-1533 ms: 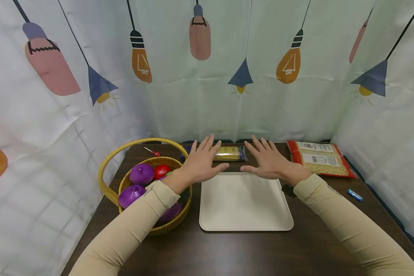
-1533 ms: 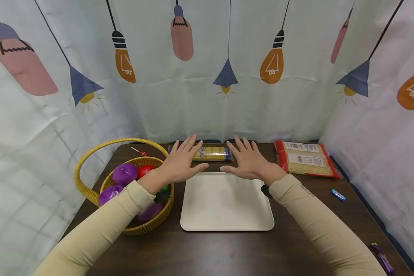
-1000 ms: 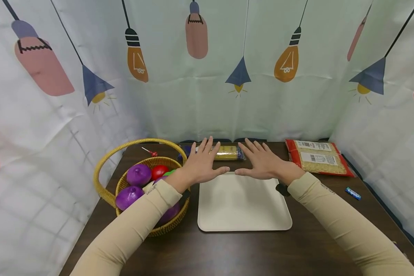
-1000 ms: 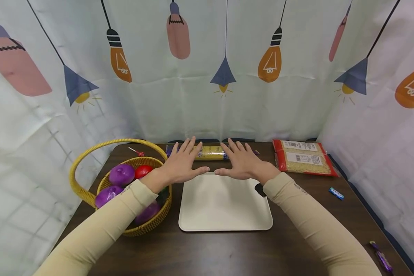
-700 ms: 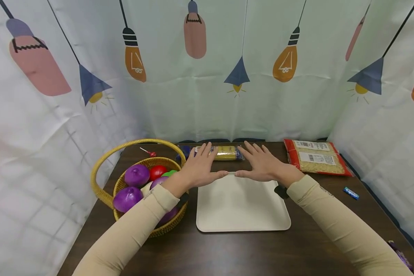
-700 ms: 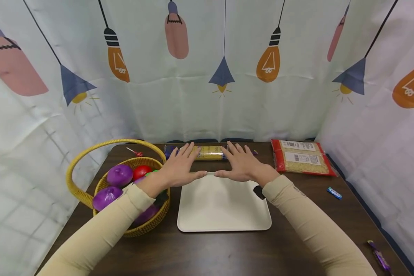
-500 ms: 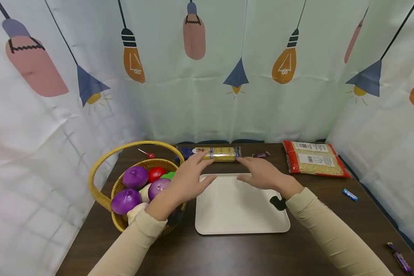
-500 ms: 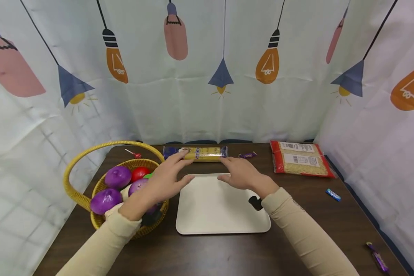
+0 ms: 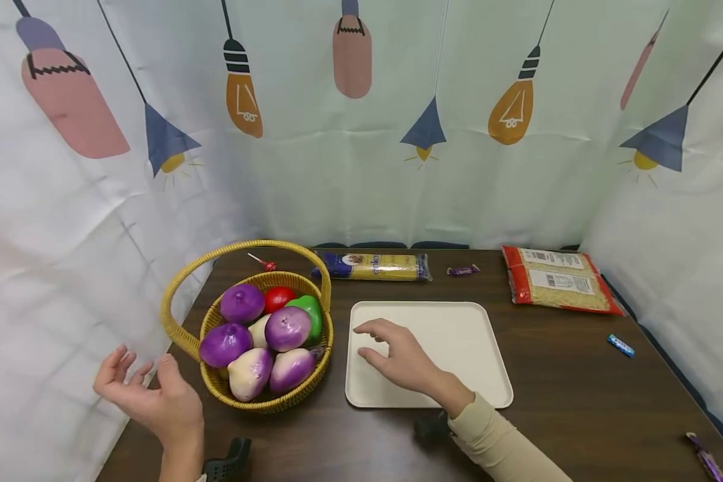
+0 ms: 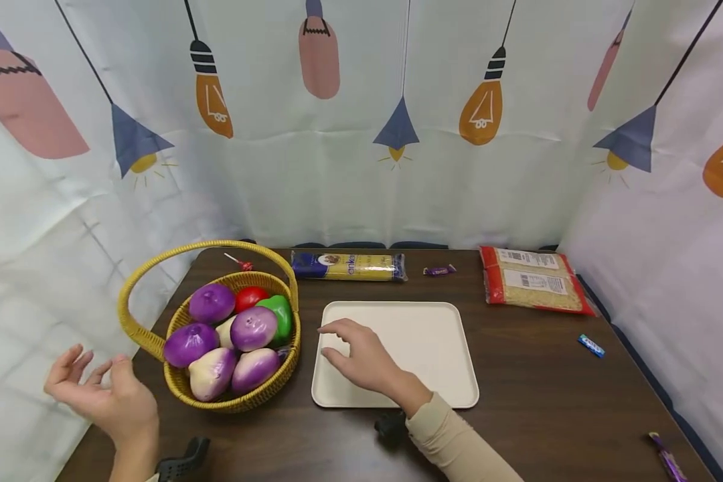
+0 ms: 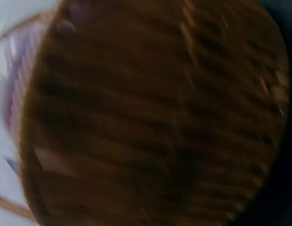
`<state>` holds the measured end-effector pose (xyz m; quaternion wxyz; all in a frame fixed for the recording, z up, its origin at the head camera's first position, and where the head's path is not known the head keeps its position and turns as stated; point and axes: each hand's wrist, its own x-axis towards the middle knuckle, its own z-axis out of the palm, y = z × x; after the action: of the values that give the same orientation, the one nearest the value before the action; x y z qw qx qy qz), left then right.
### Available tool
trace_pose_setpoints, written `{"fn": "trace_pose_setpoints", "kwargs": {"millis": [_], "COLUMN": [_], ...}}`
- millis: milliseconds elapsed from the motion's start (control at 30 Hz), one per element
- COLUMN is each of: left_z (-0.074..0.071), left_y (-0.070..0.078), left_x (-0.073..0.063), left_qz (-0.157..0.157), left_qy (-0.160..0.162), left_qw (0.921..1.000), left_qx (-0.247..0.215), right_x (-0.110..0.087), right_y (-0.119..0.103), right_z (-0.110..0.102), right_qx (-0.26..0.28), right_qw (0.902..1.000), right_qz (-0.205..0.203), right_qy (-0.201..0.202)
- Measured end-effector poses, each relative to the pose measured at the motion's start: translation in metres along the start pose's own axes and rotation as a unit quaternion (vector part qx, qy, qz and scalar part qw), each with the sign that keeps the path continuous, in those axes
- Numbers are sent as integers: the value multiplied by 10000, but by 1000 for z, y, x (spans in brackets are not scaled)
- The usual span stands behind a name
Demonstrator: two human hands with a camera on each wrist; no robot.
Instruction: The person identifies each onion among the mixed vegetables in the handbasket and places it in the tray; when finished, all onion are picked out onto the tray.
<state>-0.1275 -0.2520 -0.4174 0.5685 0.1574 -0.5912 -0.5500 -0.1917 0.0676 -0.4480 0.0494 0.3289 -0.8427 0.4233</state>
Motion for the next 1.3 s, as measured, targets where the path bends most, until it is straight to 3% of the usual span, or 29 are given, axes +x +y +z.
{"fn": "trace_pose_setpoints", "kwargs": {"millis": [67,167,233,300,500,600,733,867,1000,1133,1300], "left_z": [-7,-9,-8,-6,-4,-1,2,0,-1,0,1], "left_y": [-21,-47,-60,-70,-83,-85,-89,-91,-92,-93,-92], "left_x": [6,13,17,20,22,22,20,17,17,20,21], "left_qz": [-737,-1646,-1995,-2127,-2030,-2141,-2358,-2355,-2143,-1897,-1747], "left_qy": [-663,-1594,-1909,-1993,-1969,-1958,-1901,-1862,-1768,-1749,-1766], "left_qw": [9935,9689,9566,9517,9497,9508,9506,9528,9602,9659,9684], "left_qx": [558,935,930,965,1349,1090,672,449,291,207,243], "right_x": [3,10,15,20,29,31,33,32,32,34,37], "right_y": [-8,-21,-28,-34,-44,-46,-48,-49,-52,-52,-28], "right_z": [14,35,48,60,83,86,89,90,83,58,23], "right_qx": [157,219,136,3,36,-196,-952,-1142,-336,659,1286], "right_qw": [9996,9980,9969,9963,9994,9996,9923,9886,9942,9927,9872], "right_qz": [-162,-453,-648,-754,-201,168,395,555,796,944,947], "right_qy": [188,383,420,421,270,-67,-684,-812,-635,-351,16]}}
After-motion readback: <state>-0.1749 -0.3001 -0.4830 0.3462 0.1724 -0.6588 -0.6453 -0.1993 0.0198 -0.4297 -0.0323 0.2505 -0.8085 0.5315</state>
